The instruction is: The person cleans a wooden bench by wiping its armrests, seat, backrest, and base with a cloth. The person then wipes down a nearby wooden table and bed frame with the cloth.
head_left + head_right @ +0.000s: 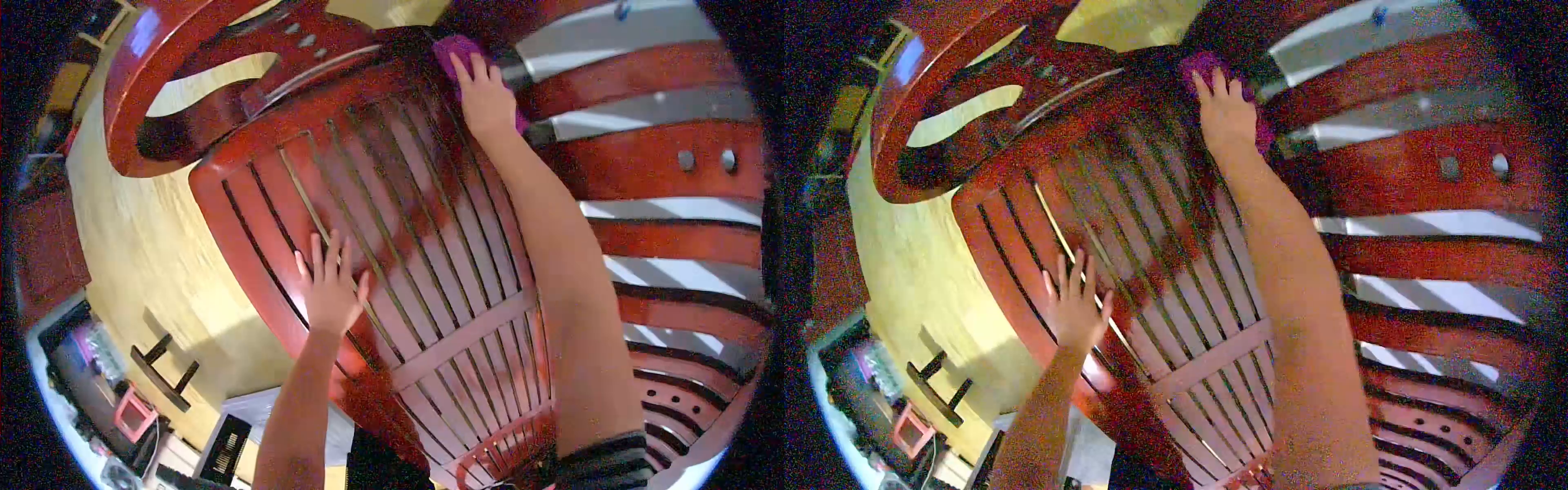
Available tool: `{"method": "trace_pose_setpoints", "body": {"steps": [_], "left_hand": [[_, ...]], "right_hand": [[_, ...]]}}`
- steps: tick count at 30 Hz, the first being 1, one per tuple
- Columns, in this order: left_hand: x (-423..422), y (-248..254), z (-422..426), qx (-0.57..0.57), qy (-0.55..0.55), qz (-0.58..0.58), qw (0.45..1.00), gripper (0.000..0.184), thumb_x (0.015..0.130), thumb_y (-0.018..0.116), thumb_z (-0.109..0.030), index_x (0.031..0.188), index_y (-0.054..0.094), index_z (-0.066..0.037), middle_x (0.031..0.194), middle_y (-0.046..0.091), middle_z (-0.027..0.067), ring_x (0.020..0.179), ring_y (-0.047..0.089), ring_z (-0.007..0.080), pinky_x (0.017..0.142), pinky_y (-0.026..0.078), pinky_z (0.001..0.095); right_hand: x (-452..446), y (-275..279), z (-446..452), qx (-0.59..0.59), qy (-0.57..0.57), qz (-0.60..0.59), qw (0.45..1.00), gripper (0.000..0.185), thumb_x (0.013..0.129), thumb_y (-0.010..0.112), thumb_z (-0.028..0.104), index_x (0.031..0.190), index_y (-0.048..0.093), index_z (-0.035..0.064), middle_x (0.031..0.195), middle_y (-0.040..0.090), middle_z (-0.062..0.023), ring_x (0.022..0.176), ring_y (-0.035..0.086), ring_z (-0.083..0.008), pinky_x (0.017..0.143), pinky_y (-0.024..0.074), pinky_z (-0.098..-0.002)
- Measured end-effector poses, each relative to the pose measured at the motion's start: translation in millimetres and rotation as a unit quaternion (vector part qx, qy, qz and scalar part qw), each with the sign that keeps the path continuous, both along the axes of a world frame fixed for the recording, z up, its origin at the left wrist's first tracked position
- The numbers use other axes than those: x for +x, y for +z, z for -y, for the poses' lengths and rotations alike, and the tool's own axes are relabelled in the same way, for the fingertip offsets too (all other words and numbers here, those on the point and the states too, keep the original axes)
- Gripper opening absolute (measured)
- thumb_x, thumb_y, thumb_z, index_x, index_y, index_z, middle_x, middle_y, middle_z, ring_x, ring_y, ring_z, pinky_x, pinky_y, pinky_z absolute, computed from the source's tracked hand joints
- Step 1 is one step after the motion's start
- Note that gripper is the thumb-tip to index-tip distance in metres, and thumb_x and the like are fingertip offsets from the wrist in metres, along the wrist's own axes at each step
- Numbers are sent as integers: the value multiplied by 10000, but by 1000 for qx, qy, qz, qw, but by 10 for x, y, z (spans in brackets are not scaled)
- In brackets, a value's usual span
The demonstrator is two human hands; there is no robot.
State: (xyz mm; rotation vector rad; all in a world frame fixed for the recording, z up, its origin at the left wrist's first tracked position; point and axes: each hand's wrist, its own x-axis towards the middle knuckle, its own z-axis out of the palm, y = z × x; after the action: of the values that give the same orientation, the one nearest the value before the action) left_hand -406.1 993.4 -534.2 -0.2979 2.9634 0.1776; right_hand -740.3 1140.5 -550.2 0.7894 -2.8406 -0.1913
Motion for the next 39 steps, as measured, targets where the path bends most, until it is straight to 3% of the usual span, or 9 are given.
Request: {"method": "trace_pose_setpoints", "body": {"steps": [3,7,17,24,26,28,31,35,39], "left_hand": [[32,-19,-23,20,-1,-15,1000,586,859,529,-402,1328,462,-57,1467,313,114,1387,197,356,1110,95,578],[37,-37,-17,4,-3,-8,1000,606,863,509,-411,1361,431,-73,1469,316,94,1397,175,337,1123,75,554],[66,-30,-91,-64,-36,-24,997,590,900,483,-331,1408,348,-65,1483,289,95,1401,169,324,1126,102,538],[156,-295,148,-143,-104,-87,980,544,938,491,-326,1435,323,-184,1498,284,50,1391,201,318,1101,168,537],[130,-496,508,-136,-117,-42,983,525,961,441,-365,1442,312,-200,1516,246,24,1398,184,311,1088,152,581],[48,-442,604,-302,-99,88,944,491,975,396,-379,1426,341,-195,1486,292,65,1392,178,349,1082,146,592],[237,-314,13,-238,-145,14,960,478,983,378,-359,1418,352,-161,1458,316,112,1385,185,362,1086,144,584],[995,-55,-2163,169,-264,-1,949,487,937,480,-224,1393,381,-83,1450,307,164,1362,237,362,1116,166,497],[2105,54,-4061,68,-493,119,859,794,783,695,-297,1417,293,-41,1504,203,152,1378,159,412,1080,161,616]], "right_hand": [[-105,-167,225,34,-104,175,979,707,821,513,104,1454,229,241,1484,288,-80,1177,472,-338,900,494,-448],[103,-277,-104,33,-64,144,987,682,822,495,114,1449,238,179,1469,301,-119,1148,489,-357,824,529,-453],[2829,-78,-2599,225,-97,227,943,789,783,529,88,1477,156,134,1504,208,-147,1073,516,-320,603,587,-358],[4355,-115,-3969,190,-105,188,958,719,824,508,145,1477,214,205,1493,232,-165,1017,523,-281,482,544,-280],[4794,-91,-4350,260,-115,214,935,742,820,518,127,1483,195,210,1509,192,-164,1028,520,-288,493,540,-261],[5173,-31,-4674,260,-118,231,930,779,810,535,100,1488,168,213,1526,147,-153,1054,511,-296,519,543,-258],[5742,74,-5195,278,-139,254,916,813,811,550,93,1493,129,226,1536,113,-142,1071,508,-294,560,550,-266],[6415,61,-5820,225,-190,298,908,778,821,534,152,1487,154,283,1533,159,-94,1106,515,-315,653,533,-333],[7169,-31,-6442,187,-241,292,906,767,826,544,210,1479,155,311,1532,175,-49,1116,505,-334,679,541,-369]]}}
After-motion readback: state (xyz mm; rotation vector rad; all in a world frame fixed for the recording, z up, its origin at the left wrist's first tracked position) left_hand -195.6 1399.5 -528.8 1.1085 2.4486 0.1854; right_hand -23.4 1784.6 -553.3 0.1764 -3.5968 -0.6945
